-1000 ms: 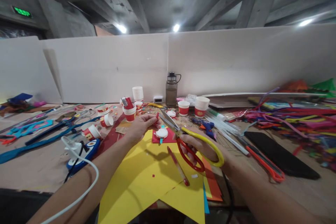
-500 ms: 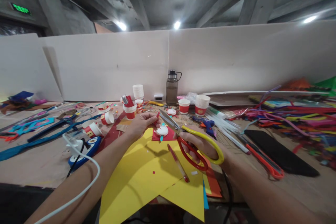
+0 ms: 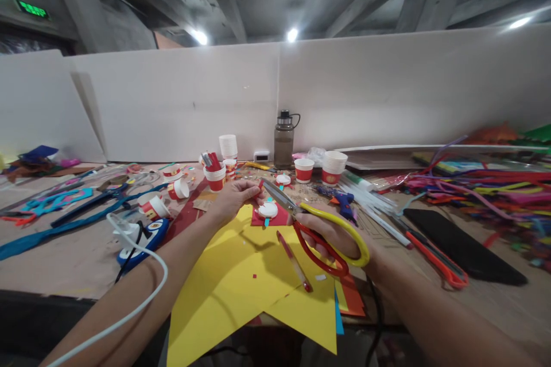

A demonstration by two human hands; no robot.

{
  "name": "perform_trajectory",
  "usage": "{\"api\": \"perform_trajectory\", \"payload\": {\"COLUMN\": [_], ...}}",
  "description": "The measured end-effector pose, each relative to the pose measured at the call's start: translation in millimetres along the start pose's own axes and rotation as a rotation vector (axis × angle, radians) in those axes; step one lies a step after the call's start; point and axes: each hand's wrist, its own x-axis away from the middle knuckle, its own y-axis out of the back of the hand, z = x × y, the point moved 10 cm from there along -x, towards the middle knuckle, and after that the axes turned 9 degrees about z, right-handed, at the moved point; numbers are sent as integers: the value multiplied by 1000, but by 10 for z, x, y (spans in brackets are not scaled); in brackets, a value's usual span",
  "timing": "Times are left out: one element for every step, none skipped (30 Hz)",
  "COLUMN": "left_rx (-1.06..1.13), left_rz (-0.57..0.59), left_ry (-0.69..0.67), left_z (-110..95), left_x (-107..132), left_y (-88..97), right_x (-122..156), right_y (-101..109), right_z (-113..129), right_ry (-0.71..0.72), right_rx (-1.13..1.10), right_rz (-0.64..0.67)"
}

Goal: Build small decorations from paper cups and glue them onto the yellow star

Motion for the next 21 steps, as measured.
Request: {"api": "perform_trajectory", "payload": {"left_rx": [0, 0, 2, 6, 12, 22, 36, 54, 76, 99, 122, 142, 158, 169, 175, 175, 173, 169, 165, 161, 160], "left_rz": [-1, -2, -6, -14, -26, -40, -54, -64, -71, -73, -73, -74, -80, -88, -95, -99, -100, -96, -88, -79, -70], "left_ry": [3, 6, 10, 14, 19, 24, 28, 32, 35, 39, 44, 51, 60, 71, 79, 85, 89, 92, 97, 101, 104], "left_z": [6, 11, 13, 14, 14, 13, 11, 9, 8, 8, 11, 16, 23, 31, 36, 39, 40, 43, 50, 59, 69], "left_x": [-2, -2, -1, 1, 6, 12, 18, 25, 32, 37, 43, 49, 57, 65, 73, 80, 85, 89, 90, 91, 91], "left_y": [2, 2, 3, 4, 6, 8, 7, 2, -9, -26, -45, -63, -75, -86, -96, -106, -117, -130, -145, -160, -174], "right_x": [4, 7, 5, 0, -11, -23, -39, -56, -69, -90, -107, -114, -128, -141, -151, -162, -169, -171, -172, -171, -166], "right_y": [2, 10, 27, 53, 88, 139, 200, 263, 337, 386, 433, 487, 514, 527, 529, 515, 496, 475, 450, 424, 408], "right_z": [9, 18, 30, 41, 43, 33, 17, 1, -16, -15, -16, -55, -97, -140, -185, -218, -243, -261, -271, -266, -236], "right_ry": [-1, -1, 3, 6, 1, -17, -42, -70, -102, -117, -130, -181, -217, -245, -269, -277, -282, -287, -287, -280, -263], "right_rx": [6, 8, 14, 26, 53, 100, 174, 270, 389, 528, 660, 770, 850, 903, 939, 962, 981, 999, 1018, 1039, 1062], "right_rz": [-5, -15, -33, -57, -86, -127, -173, -218, -273, -306, -342, -377, -384, -378, -362, -337, -312, -289, -265, -248, -251]}}
